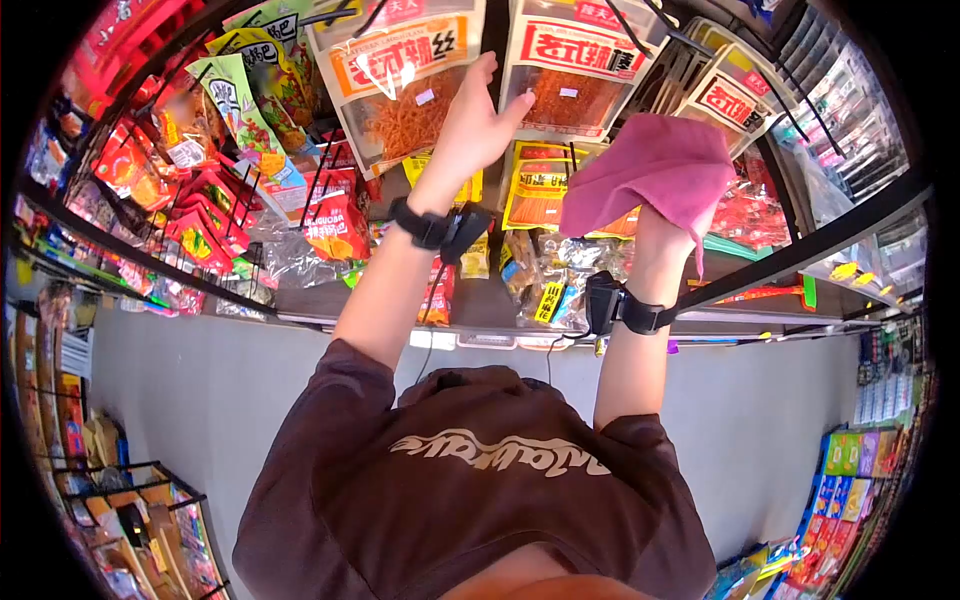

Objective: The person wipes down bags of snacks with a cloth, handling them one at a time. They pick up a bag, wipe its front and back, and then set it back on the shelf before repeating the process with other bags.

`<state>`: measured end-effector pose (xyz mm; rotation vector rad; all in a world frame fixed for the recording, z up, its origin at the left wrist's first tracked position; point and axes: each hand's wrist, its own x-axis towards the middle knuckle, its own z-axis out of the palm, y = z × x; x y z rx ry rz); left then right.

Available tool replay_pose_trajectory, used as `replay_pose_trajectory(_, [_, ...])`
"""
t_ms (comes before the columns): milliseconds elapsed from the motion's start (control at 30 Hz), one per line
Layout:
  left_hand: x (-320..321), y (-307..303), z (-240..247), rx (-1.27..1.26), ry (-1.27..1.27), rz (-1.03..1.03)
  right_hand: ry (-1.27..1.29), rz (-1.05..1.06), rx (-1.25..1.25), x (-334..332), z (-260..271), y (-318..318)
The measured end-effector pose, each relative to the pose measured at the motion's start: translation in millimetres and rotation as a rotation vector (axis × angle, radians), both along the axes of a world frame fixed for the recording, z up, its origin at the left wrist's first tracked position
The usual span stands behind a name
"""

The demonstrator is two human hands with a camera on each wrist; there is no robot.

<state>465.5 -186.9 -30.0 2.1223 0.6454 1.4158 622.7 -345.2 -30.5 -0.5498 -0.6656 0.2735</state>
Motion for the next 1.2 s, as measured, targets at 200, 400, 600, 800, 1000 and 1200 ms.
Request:
replay_pose_trajectory(200, [28, 5, -5, -0.328, 0.046, -0.215, 0.121, 0.247, 0.075, 18, -7, -9])
replay_pose_trajectory(400, [32, -49, 9, -0.776, -0.441, -0.584, 0.237, 0.237, 0.099, 28, -4, -3])
replay_pose_trajectory(600, [29, -70, -3, -0.998, -0.611, -0.793, -0.471, -0.085, -0.263, -15, 4, 13])
replay_pose_trajectory(800, [42, -104, 6, -1.025, -0.87, -0.669, -1.358, -0.641, -0.556, -25, 5, 5])
replay_pose_trajectory(1000, [42, -113, 7, -0.953, -0.864, -0.924, -1.196, -0.592, -0.69, 2, 11, -5])
replay_pose_trajectory(1200, [35, -138, 10, -0.853, -0.66, -0.839, -1.076, -0.528, -0.571, -14, 3, 2])
